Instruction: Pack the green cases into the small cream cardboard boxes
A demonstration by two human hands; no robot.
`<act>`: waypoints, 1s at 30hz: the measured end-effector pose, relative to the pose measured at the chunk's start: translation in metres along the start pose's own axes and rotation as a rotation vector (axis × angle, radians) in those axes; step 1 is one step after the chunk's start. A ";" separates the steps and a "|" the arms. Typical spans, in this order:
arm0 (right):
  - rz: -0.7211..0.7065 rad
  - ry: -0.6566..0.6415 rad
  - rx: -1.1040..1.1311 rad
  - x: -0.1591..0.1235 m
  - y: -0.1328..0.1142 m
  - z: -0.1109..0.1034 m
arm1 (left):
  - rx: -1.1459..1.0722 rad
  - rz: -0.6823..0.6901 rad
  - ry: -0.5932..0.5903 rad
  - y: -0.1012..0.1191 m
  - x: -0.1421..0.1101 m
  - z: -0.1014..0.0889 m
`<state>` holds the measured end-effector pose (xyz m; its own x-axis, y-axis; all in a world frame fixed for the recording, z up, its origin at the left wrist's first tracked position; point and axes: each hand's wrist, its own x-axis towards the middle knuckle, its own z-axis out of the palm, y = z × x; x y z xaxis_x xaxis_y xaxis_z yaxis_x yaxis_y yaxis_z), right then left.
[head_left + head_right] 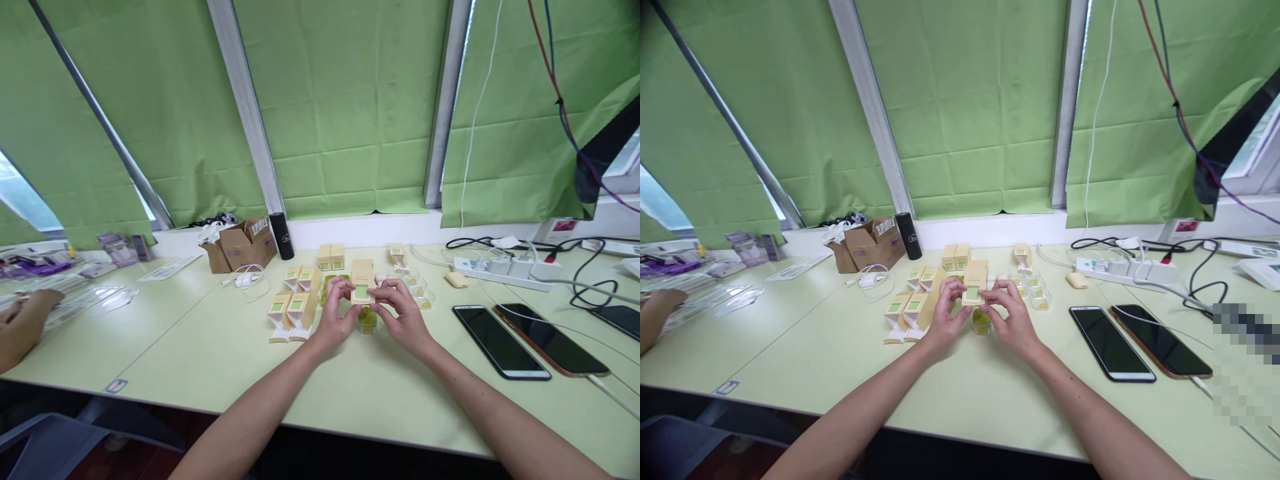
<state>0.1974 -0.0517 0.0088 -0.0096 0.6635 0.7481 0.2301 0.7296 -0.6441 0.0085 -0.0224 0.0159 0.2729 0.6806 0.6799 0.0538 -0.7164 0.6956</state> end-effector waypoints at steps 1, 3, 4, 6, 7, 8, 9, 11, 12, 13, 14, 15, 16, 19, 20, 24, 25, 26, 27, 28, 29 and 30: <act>-0.001 0.000 -0.001 0.000 0.000 0.000 | 0.001 -0.003 0.001 0.000 0.000 0.000; -0.005 -0.004 -0.005 0.000 0.000 0.000 | 0.005 -0.004 0.004 0.000 0.000 0.000; -0.008 -0.006 -0.008 0.000 0.000 0.000 | 0.007 -0.004 0.006 0.000 0.000 0.000; -0.012 -0.009 -0.015 0.000 0.001 0.000 | 0.008 -0.001 0.009 0.000 0.000 0.001; -0.013 -0.010 -0.018 0.000 0.001 -0.001 | 0.009 0.001 0.010 0.000 0.000 0.001; -0.012 -0.012 -0.021 0.000 0.001 -0.001 | 0.011 0.004 0.010 0.000 0.000 0.001; -0.012 -0.013 -0.023 0.000 0.002 0.000 | 0.013 0.007 0.011 0.001 0.000 0.001; -0.010 -0.017 -0.023 -0.001 0.002 0.000 | 0.019 0.011 0.012 0.001 0.001 0.001; -0.010 -0.017 -0.021 -0.001 0.002 0.000 | 0.023 0.013 0.014 0.001 0.001 0.001; -0.010 -0.016 -0.017 -0.001 0.002 0.000 | 0.026 0.016 0.014 0.001 0.000 0.001; -0.009 -0.015 -0.015 -0.001 0.001 0.000 | 0.029 0.019 0.012 0.001 0.000 0.000; -0.007 -0.016 -0.013 -0.001 0.001 0.000 | 0.031 0.023 0.007 0.000 0.000 0.000; -0.006 -0.018 -0.014 -0.001 0.000 0.000 | 0.034 0.029 0.001 0.000 -0.001 -0.001; -0.014 -0.022 -0.043 -0.001 -0.004 0.000 | 0.049 0.056 -0.011 -0.001 -0.002 -0.003; -0.022 -0.023 -0.067 -0.002 -0.005 -0.001 | 0.058 0.067 -0.011 0.000 -0.002 -0.003; -0.052 -0.034 -0.157 -0.001 -0.008 -0.003 | 0.103 0.100 0.006 0.001 -0.002 -0.004; -0.058 -0.037 -0.157 -0.001 -0.008 -0.003 | 0.112 0.101 0.010 0.001 -0.002 -0.004; -0.066 -0.042 -0.150 -0.001 -0.008 -0.003 | 0.121 0.100 0.016 0.001 -0.002 -0.004; -0.077 -0.049 -0.143 -0.002 -0.008 -0.003 | 0.128 0.096 0.019 0.001 -0.002 -0.004; -0.093 -0.058 -0.141 -0.002 -0.008 -0.002 | 0.133 0.090 0.022 0.001 -0.002 -0.004; -0.112 -0.070 -0.149 -0.002 -0.007 -0.002 | 0.137 0.084 0.026 0.000 -0.002 -0.004; -0.132 -0.084 -0.163 -0.002 -0.007 -0.002 | 0.139 0.078 0.031 0.000 -0.002 -0.003</act>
<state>0.1975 -0.0583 0.0116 -0.1292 0.5801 0.8043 0.3760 0.7791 -0.5016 0.0047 -0.0231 0.0154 0.2515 0.6252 0.7389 0.1663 -0.7799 0.6034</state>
